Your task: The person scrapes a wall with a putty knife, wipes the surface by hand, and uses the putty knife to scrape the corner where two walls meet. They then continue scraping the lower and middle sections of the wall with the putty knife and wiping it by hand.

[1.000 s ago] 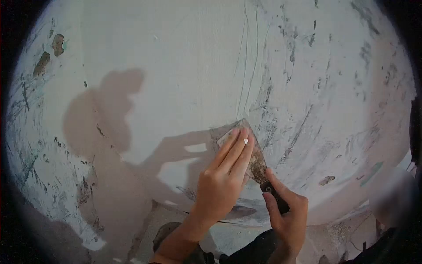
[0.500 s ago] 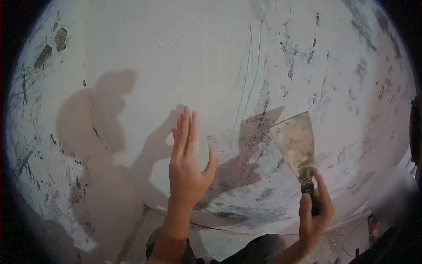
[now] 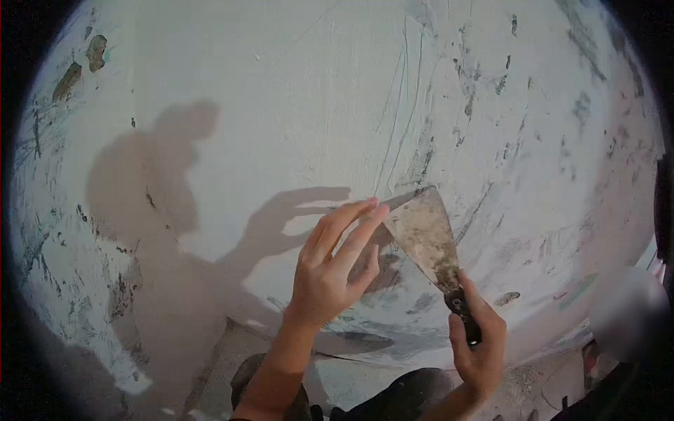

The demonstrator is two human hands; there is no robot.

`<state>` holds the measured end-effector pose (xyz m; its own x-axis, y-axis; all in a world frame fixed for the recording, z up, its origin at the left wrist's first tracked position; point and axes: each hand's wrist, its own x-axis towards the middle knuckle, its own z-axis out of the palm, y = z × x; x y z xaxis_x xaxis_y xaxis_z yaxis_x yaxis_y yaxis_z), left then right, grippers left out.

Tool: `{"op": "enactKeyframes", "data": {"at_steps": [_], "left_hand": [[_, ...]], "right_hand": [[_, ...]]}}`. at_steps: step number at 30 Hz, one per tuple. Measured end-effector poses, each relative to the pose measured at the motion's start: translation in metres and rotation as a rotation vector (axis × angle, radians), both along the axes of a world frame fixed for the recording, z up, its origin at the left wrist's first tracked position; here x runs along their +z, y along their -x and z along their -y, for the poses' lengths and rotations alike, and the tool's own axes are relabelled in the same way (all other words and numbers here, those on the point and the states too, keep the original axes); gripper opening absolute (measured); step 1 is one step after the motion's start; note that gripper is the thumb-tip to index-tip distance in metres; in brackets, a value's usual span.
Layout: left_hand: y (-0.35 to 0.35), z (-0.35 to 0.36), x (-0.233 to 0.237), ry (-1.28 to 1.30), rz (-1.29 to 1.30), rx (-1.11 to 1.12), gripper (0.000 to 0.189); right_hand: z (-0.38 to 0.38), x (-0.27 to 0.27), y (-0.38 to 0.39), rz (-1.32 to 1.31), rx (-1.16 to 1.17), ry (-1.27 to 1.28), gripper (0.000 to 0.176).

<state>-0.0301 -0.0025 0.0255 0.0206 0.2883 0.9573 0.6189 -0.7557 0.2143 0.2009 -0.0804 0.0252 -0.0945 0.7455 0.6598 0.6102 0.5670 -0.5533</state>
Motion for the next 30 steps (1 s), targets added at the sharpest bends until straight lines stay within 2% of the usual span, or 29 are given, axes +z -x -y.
{"op": "enactKeyframes", "data": {"at_steps": [1, 2, 5, 13, 19, 27, 30], "left_hand": [[0.001, 0.000, 0.002, -0.008, -0.064, 0.063, 0.050], [0.003, -0.001, -0.002, 0.007, -0.129, 0.093, 0.056], [0.004, -0.005, -0.006, -0.057, -0.175, 0.133, 0.057], [0.010, 0.004, -0.003, 0.060, -0.187, 0.124, 0.057], [0.002, 0.003, -0.003, 0.060, -0.139, 0.147, 0.058], [-0.008, -0.001, -0.008, 0.007, -0.121, 0.240, 0.058], [-0.011, -0.005, -0.009, 0.004, -0.078, 0.196, 0.067]], "right_hand": [[-0.003, 0.002, 0.004, 0.074, 0.014, -0.021, 0.058], [-0.002, 0.007, 0.008, 0.028, 0.046, 0.076, 0.061], [-0.002, 0.008, 0.013, 0.055, 0.084, 0.158, 0.061], [0.001, 0.006, 0.028, 0.014, 0.109, 0.195, 0.062], [-0.004, -0.006, 0.034, 0.020, 0.125, 0.069, 0.060], [-0.014, -0.016, 0.037, -0.043, 0.115, 0.043, 0.057], [-0.013, -0.021, 0.043, -0.063, 0.095, -0.006, 0.056]]}}
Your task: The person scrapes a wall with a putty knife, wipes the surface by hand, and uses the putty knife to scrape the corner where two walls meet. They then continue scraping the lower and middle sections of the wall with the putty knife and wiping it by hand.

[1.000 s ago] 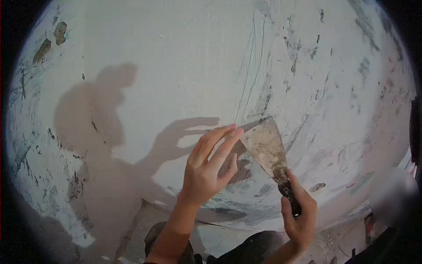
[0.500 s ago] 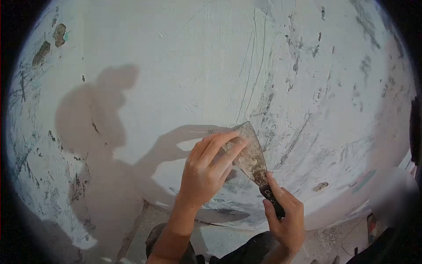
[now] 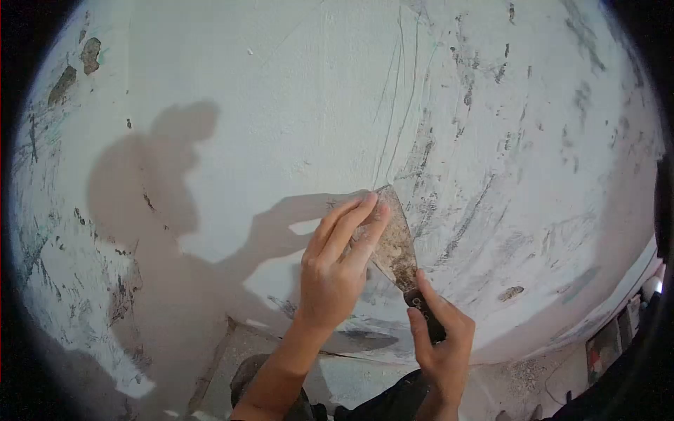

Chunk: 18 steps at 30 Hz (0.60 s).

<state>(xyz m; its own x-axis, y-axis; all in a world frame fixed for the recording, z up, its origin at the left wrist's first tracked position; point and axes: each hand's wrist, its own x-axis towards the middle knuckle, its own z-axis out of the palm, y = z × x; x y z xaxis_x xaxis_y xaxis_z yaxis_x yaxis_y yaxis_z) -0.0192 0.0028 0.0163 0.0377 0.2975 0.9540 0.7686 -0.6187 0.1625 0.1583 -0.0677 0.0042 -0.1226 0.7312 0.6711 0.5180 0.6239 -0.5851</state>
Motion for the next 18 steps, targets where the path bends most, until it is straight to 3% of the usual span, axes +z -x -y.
{"op": "enactKeyframes", "data": {"at_steps": [12, 14, 15, 17, 18], "left_hand": [[0.000, 0.000, 0.008, -0.013, 0.015, 0.002, 0.072], [0.001, 0.006, 0.010, 0.000, -0.057, 0.048, 0.051], [0.000, 0.005, 0.009, -0.006, -0.061, 0.049, 0.051], [-0.001, 0.001, 0.003, 0.018, -0.012, 0.000, 0.071], [0.001, 0.001, 0.006, 0.021, -0.017, 0.001, 0.071]], "right_hand": [[0.002, 0.000, 0.008, -0.062, 0.015, -0.042, 0.057], [0.012, 0.012, 0.005, -0.040, 0.021, 0.008, 0.057], [0.017, 0.015, 0.004, -0.015, 0.001, 0.062, 0.057], [0.015, 0.012, 0.006, 0.002, -0.017, 0.121, 0.057], [0.010, 0.008, 0.010, -0.039, 0.002, 0.048, 0.057]]}}
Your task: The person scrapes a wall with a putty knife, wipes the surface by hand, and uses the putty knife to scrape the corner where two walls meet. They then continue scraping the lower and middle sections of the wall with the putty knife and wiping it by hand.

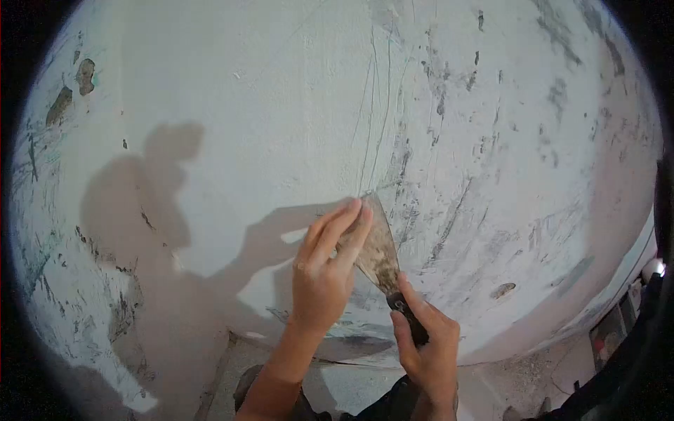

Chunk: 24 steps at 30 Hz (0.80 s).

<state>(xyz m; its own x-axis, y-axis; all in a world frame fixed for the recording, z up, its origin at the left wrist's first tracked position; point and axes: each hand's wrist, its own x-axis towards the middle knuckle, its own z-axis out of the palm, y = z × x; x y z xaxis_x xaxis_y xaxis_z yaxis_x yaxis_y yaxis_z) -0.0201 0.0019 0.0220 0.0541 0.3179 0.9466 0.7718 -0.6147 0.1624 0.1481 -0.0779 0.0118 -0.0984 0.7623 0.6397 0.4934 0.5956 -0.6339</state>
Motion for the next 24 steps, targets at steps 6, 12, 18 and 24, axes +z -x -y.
{"op": "enactKeyframes", "data": {"at_steps": [6, 12, 18, 24], "left_hand": [[-0.001, 0.004, 0.006, 0.018, 0.018, -0.006, 0.070], [0.003, -0.005, 0.014, -0.072, -0.029, 0.084, 0.055], [-0.004, 0.003, 0.008, -0.022, -0.001, 0.061, 0.062], [0.000, 0.001, 0.016, -0.086, -0.050, 0.104, 0.060]], "right_hand": [[-0.002, 0.003, -0.006, -0.031, 0.062, -0.024, 0.058], [-0.020, -0.017, 0.011, -0.076, 0.022, -0.117, 0.058], [-0.004, 0.006, -0.005, -0.053, 0.063, -0.004, 0.057], [-0.008, 0.000, 0.005, -0.104, 0.058, -0.011, 0.056]]}}
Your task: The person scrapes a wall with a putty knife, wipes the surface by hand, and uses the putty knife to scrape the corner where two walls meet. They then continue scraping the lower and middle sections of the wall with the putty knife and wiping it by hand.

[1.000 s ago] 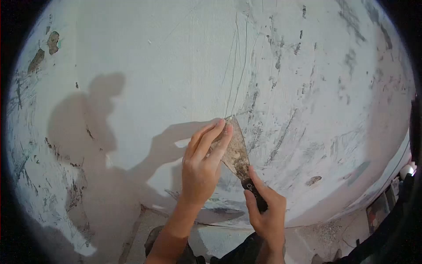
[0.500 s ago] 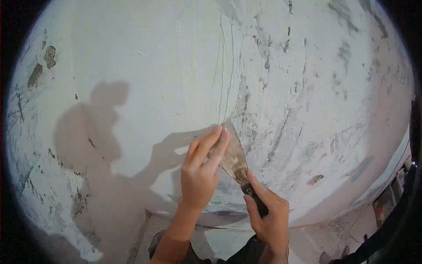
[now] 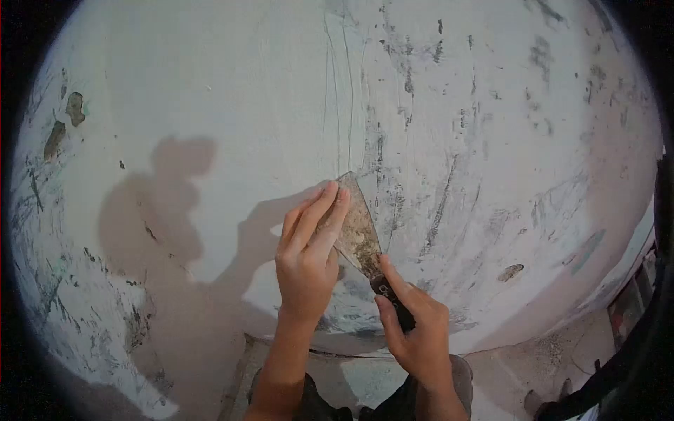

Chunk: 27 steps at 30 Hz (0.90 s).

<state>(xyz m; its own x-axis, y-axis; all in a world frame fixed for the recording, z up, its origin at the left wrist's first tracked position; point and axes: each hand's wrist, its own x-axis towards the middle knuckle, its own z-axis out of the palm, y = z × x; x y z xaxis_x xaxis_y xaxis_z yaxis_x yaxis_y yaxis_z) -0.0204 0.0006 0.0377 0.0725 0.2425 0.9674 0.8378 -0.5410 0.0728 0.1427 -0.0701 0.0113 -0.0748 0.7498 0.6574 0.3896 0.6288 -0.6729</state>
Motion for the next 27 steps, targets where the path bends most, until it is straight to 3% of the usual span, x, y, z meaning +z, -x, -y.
{"op": "enactKeyframes", "data": {"at_steps": [14, 19, 20, 25, 27], "left_hand": [[0.009, -0.007, 0.011, -0.018, -0.049, -0.006, 0.062], [0.008, 0.004, 0.015, 0.052, -0.071, -0.019, 0.060], [0.007, 0.007, 0.019, -0.005, -0.139, 0.030, 0.051], [0.006, 0.009, 0.017, 0.040, -0.152, 0.034, 0.051], [0.005, 0.005, 0.014, 0.094, -0.094, 0.005, 0.061]], "right_hand": [[-0.025, -0.025, 0.020, -0.083, -0.008, -0.287, 0.056], [0.005, -0.002, 0.011, -0.015, 0.003, -0.009, 0.052], [0.007, -0.001, 0.011, -0.022, 0.005, 0.006, 0.052], [-0.004, -0.017, 0.015, -0.074, 0.005, -0.091, 0.054], [-0.011, -0.022, 0.014, -0.065, -0.005, -0.170, 0.056]]}}
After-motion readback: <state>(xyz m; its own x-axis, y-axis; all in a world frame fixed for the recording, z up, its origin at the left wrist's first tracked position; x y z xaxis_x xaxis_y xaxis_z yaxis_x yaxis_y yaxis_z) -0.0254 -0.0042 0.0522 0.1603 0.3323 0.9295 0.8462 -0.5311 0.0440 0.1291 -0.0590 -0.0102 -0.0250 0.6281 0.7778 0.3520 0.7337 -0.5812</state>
